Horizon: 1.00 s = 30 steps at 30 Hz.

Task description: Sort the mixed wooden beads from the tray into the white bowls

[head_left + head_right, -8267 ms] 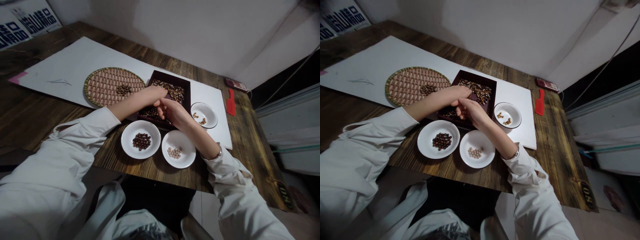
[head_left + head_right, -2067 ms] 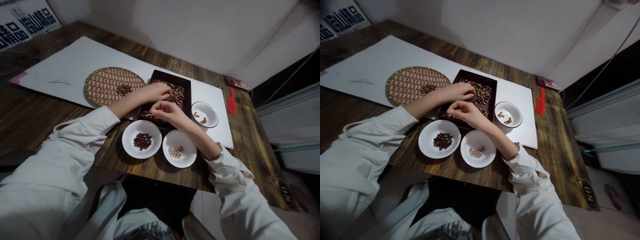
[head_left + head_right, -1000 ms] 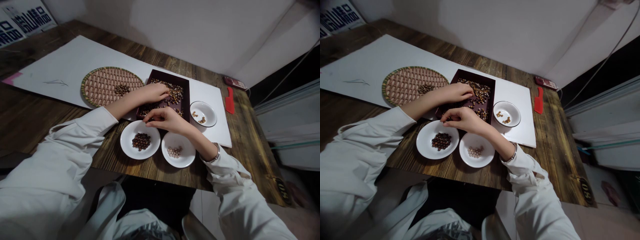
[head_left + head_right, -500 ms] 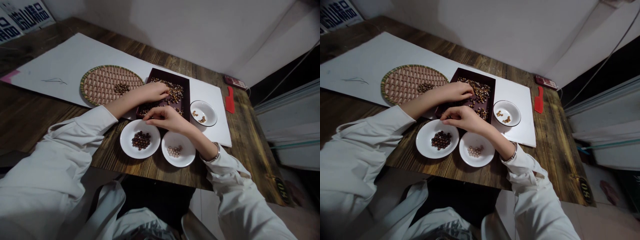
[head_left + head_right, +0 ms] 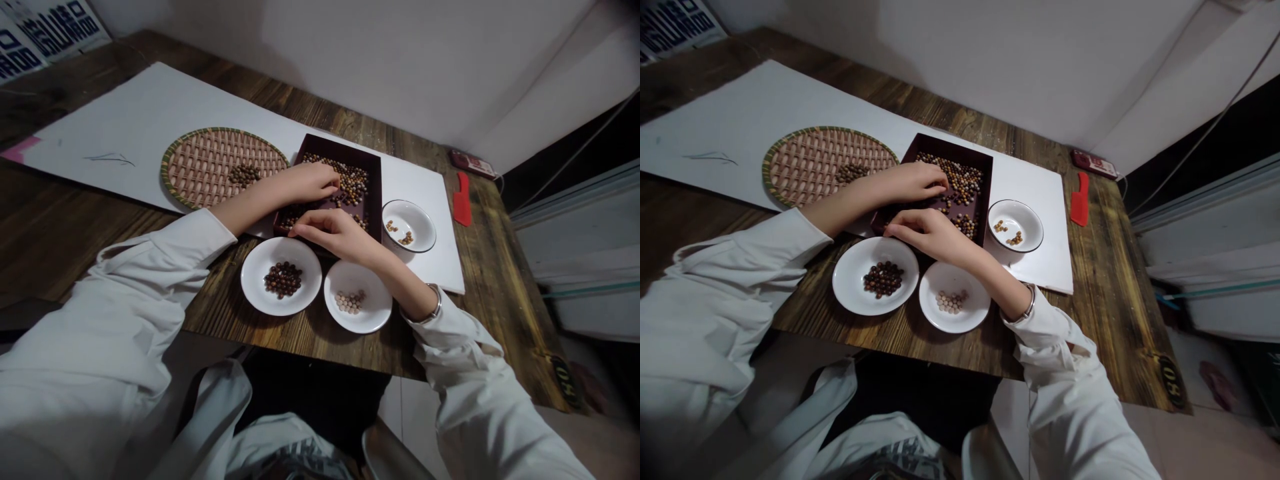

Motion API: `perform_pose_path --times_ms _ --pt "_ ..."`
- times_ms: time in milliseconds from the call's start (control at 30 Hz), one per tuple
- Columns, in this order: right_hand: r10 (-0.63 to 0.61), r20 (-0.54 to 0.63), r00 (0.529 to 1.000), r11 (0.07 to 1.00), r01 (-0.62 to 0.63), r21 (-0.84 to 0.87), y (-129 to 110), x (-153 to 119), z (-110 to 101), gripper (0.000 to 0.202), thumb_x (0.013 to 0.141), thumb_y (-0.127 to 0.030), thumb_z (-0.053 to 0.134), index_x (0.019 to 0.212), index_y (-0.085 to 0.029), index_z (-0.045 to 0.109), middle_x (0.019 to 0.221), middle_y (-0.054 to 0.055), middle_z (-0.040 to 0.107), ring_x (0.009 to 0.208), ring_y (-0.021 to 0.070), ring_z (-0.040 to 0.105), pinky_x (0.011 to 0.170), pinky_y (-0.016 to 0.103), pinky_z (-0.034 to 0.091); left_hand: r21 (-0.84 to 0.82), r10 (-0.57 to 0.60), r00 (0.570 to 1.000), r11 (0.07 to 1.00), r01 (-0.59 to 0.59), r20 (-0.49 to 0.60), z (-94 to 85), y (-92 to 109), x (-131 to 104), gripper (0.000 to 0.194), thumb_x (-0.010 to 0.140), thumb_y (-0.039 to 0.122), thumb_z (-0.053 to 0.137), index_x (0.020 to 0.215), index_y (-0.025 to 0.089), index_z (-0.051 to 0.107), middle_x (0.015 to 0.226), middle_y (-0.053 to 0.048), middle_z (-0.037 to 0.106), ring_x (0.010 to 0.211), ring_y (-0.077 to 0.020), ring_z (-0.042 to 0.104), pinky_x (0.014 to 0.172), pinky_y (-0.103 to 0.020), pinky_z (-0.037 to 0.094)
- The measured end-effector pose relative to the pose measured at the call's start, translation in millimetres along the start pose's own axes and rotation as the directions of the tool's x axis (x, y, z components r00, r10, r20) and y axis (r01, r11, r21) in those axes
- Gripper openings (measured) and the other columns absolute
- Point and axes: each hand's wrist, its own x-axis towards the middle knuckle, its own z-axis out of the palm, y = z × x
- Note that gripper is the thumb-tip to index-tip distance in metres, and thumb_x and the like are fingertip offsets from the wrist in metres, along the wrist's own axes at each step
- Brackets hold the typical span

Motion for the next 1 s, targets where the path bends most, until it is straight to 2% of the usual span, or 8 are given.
perform_pose_path --times_ms 267,1000 --pt "-0.007 -0.012 1.000 0.998 0.008 0.057 6.7 3.3 -1.3 0.029 0.091 -0.041 0.057 0.087 -0.015 0.068 0.090 0.006 0.070 0.085 0.0149 0.060 0.072 0.025 0.045 0.029 0.004 1.000 1.000 -0.004 -0.006 1.1 -0.2 1.5 0.034 0.092 0.029 0.042 0.108 0.017 0.069 0.104 -0.008 0.070 0.099 -0.0201 0.064 0.087 -0.030 0.046" --pt "0.024 -0.022 0.999 1.000 -0.024 0.012 6.8 5.1 -2.0 0.032 0.092 -0.042 0.054 0.087 -0.013 0.067 0.073 0.002 0.062 0.072 0.0113 0.054 0.060 0.022 0.039 0.061 -0.034 0.999 0.998 0.031 0.042 -2.2 3.9 0.0 0.037 0.093 0.031 0.041 0.113 0.019 0.069 0.108 -0.009 0.070 0.100 -0.0227 0.063 0.087 -0.033 0.044"
